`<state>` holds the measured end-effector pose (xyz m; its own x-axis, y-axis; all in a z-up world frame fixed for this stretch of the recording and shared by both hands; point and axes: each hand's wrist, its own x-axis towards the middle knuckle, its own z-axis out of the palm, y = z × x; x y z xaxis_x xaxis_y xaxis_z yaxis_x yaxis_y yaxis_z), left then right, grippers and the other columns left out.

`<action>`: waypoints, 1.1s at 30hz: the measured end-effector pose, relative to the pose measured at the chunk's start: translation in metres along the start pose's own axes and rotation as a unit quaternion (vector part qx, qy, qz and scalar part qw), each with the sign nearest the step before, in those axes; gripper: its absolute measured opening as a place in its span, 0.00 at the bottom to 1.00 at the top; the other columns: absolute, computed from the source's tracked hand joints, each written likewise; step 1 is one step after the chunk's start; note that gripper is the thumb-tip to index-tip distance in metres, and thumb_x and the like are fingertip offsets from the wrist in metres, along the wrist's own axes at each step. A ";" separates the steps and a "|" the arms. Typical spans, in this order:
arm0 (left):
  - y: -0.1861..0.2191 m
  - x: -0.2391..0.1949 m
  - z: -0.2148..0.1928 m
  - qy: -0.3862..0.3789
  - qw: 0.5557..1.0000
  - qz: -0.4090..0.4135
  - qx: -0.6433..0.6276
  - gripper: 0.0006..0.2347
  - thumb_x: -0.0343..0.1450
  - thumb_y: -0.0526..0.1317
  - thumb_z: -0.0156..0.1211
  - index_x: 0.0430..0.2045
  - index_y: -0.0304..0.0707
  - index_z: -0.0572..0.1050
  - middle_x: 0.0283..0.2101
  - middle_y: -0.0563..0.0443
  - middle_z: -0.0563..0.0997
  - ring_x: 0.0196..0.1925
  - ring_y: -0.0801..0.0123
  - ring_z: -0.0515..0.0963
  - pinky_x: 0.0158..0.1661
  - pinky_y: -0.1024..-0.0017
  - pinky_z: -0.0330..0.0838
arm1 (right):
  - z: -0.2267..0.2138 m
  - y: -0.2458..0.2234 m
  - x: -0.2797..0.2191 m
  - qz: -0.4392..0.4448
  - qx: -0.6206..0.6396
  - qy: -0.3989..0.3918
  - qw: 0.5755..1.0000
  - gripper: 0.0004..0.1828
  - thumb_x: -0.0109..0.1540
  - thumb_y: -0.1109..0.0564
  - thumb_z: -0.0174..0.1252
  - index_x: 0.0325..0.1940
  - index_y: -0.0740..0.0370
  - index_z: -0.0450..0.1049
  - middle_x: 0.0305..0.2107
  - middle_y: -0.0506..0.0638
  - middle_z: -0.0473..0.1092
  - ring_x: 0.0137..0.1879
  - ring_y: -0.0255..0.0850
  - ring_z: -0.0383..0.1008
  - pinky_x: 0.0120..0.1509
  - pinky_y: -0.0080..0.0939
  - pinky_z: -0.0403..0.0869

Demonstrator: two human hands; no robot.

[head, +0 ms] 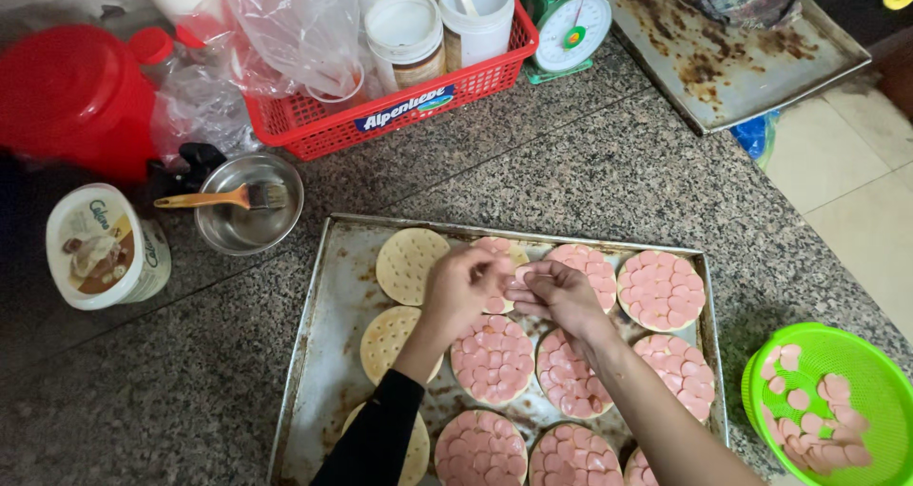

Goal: The person places pink heart-shaped toppings onto round dough bases arranged on a baking tray. They then retrieve baked bread rolls from an oven using a cloth and tongs, and place them on a cooling rack.

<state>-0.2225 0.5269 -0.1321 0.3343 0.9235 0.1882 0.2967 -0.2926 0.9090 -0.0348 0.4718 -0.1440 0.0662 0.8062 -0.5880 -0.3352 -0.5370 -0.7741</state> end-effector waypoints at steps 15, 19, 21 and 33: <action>-0.035 0.024 0.000 0.033 0.960 -0.114 0.253 0.07 0.67 0.41 0.64 0.26 0.37 0.82 0.31 0.40 0.83 0.35 0.44 0.82 0.37 0.50 0.74 | -0.023 0.003 -0.003 0.004 0.054 0.061 0.997 0.09 0.69 0.62 0.48 0.50 0.70 0.70 0.44 0.60 0.77 0.48 0.46 0.81 0.55 0.40 0.81; -0.034 0.022 0.002 0.035 0.949 -0.115 0.290 0.07 0.66 0.41 0.65 0.24 0.36 0.81 0.31 0.39 0.82 0.36 0.43 0.82 0.37 0.49 0.74 | -0.024 0.003 -0.005 0.004 0.057 0.069 0.996 0.08 0.69 0.62 0.49 0.49 0.70 0.69 0.43 0.60 0.77 0.48 0.47 0.81 0.55 0.40 0.81; -0.034 0.020 0.002 0.044 0.950 -0.101 0.291 0.06 0.66 0.40 0.65 0.24 0.36 0.81 0.31 0.39 0.82 0.35 0.43 0.82 0.37 0.49 0.74 | -0.024 0.003 -0.005 -0.005 0.053 0.062 0.997 0.09 0.69 0.62 0.50 0.49 0.71 0.69 0.42 0.59 0.76 0.48 0.47 0.81 0.55 0.40 0.81; -0.010 0.012 -0.004 0.097 0.959 -0.091 0.252 0.09 0.68 0.43 0.64 0.24 0.35 0.80 0.31 0.41 0.82 0.35 0.44 0.82 0.36 0.50 0.73 | -0.011 -0.003 -0.005 0.031 0.057 0.043 0.997 0.11 0.68 0.62 0.50 0.53 0.69 0.70 0.43 0.61 0.78 0.48 0.48 0.82 0.53 0.43 0.81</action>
<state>-0.2247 0.5419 -0.1371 0.0768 0.9852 0.1534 0.7449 -0.1590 0.6480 -0.0238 0.4667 -0.1418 0.1208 0.7457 -0.6553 -0.4461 -0.5490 -0.7069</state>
